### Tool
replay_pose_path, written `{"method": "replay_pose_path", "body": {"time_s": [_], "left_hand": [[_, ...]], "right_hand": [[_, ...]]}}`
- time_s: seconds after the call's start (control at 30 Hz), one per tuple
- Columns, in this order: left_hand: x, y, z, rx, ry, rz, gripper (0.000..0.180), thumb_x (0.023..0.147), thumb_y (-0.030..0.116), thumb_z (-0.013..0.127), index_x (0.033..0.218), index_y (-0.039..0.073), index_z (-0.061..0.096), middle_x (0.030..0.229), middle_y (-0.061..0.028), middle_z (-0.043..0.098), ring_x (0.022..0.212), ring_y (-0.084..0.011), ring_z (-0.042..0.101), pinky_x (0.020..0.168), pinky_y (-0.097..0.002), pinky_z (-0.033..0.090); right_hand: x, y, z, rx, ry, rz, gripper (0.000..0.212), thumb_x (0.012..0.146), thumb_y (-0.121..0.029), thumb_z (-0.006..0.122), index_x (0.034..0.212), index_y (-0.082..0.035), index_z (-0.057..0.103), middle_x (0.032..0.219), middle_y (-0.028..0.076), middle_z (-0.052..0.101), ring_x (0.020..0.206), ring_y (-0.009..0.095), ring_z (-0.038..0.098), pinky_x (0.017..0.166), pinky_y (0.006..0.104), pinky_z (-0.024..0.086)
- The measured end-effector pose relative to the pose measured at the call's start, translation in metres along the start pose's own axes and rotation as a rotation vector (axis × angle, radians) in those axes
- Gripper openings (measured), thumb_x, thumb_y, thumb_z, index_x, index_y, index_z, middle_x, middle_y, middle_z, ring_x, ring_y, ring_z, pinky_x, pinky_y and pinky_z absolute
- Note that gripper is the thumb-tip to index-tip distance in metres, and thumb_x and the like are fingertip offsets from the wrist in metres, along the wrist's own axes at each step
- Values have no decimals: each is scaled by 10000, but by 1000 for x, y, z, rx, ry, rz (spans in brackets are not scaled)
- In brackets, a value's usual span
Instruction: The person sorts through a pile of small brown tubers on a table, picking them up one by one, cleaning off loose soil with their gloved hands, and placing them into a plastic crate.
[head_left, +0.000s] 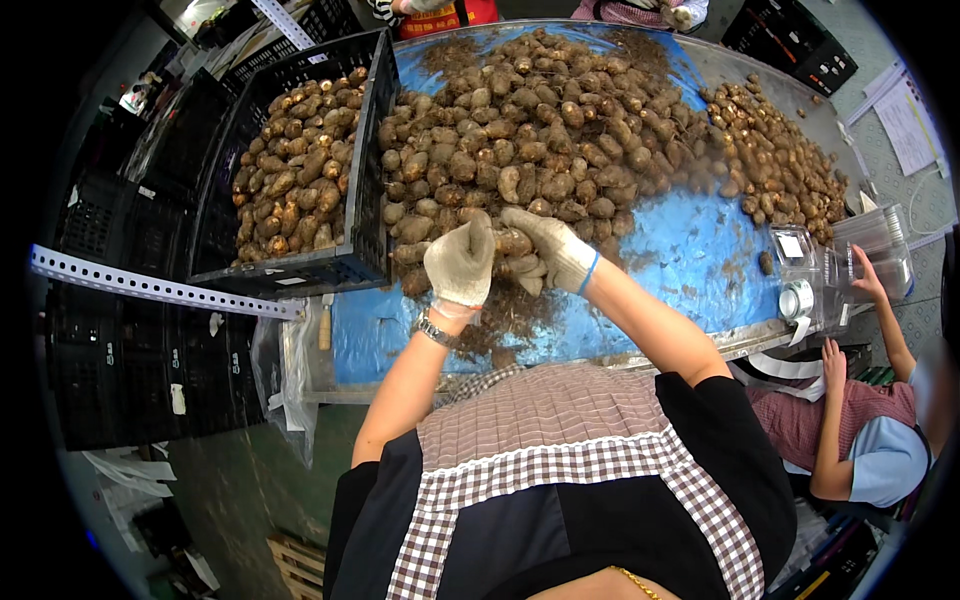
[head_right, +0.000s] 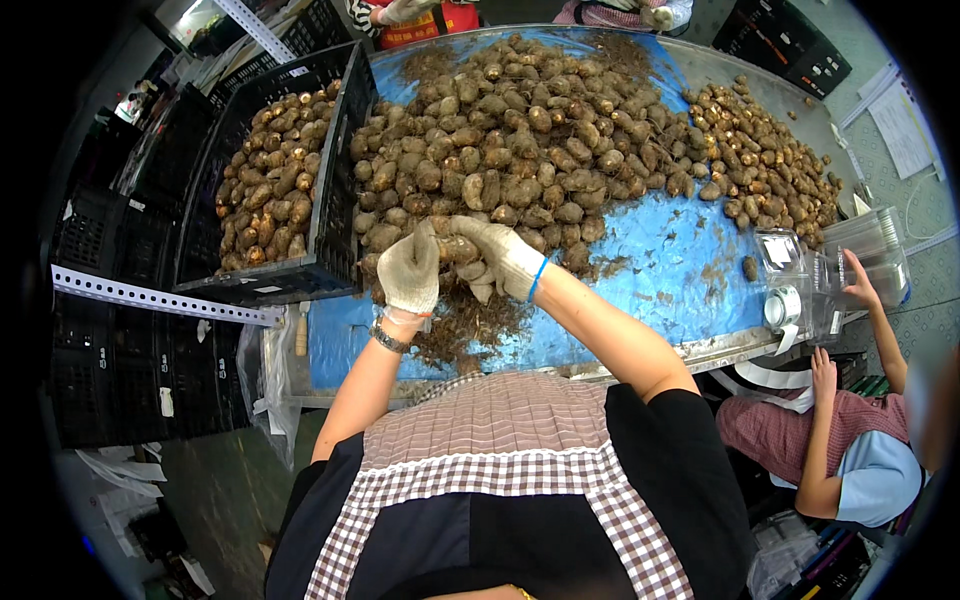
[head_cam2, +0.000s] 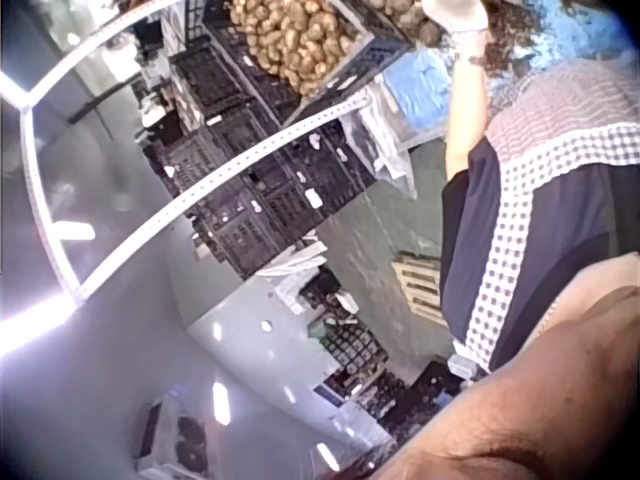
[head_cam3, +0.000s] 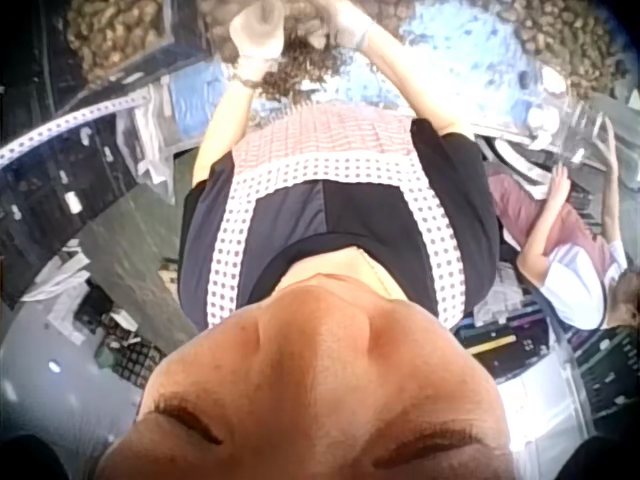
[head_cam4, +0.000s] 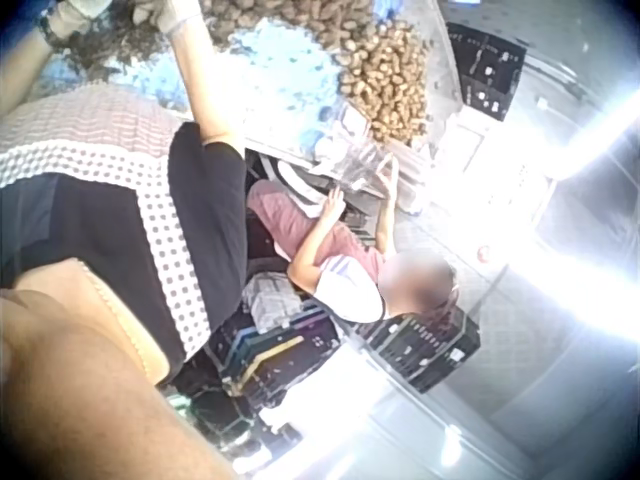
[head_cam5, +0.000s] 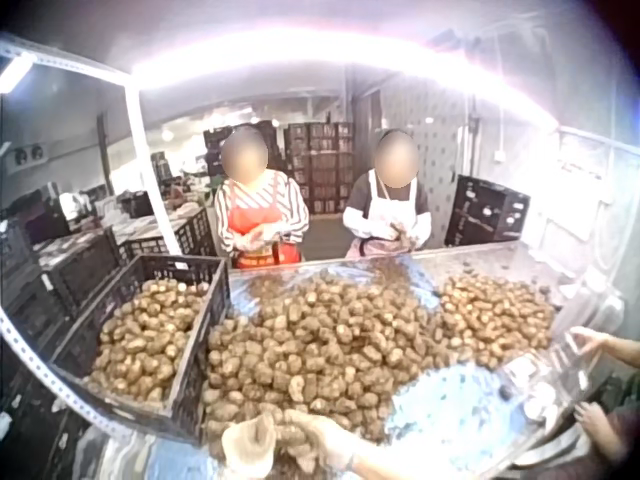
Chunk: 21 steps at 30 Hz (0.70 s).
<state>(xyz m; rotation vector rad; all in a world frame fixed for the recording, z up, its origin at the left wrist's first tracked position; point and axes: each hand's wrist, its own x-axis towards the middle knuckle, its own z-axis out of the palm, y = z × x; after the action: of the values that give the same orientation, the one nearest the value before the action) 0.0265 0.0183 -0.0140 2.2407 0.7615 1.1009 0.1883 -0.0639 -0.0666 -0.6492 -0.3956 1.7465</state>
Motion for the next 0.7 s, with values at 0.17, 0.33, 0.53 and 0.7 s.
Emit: {"method": "replay_pose_path", "body": {"time_s": [0.17, 0.33, 0.53, 0.7], "left_hand": [[1, -8, 1, -549, 0, -602, 467, 981, 360, 548, 649, 32, 523, 523, 13, 402, 455, -66, 383, 432, -303, 330], [4, 10, -7, -929, -46, -818, 361, 978, 403, 555, 842, 80, 641, 618, 42, 533, 463, -37, 438, 413, -233, 367], [-20, 8, -11, -1011, -426, -854, 375, 955, 446, 585, 1060, 87, 609, 659, 26, 533, 486, -72, 419, 424, -229, 289], [-44, 8, 12, -1016, -276, -944, 375, 959, 466, 572, 969, 91, 587, 631, 34, 505, 473, -70, 408, 419, -234, 283]], "right_hand": [[-19, -4, 83, -421, 536, -239, 593, 1007, -474, 400, 1413, -43, 437, 1340, 160, 538, 1065, 170, 609, 1044, 355, 388], [-22, -7, 79, -834, 328, -517, 464, 1010, -233, 470, 1408, -2, 415, 1253, 121, 604, 1124, 153, 539, 956, 306, 434], [-8, 19, 40, -1371, 714, -795, 298, 950, -164, 536, 1210, -26, 588, 1013, 209, 669, 887, 337, 665, 743, 392, 522], [-4, 19, 46, -1621, 876, -848, 191, 923, -171, 566, 1012, -43, 676, 851, 208, 669, 792, 396, 652, 679, 423, 528]]}}
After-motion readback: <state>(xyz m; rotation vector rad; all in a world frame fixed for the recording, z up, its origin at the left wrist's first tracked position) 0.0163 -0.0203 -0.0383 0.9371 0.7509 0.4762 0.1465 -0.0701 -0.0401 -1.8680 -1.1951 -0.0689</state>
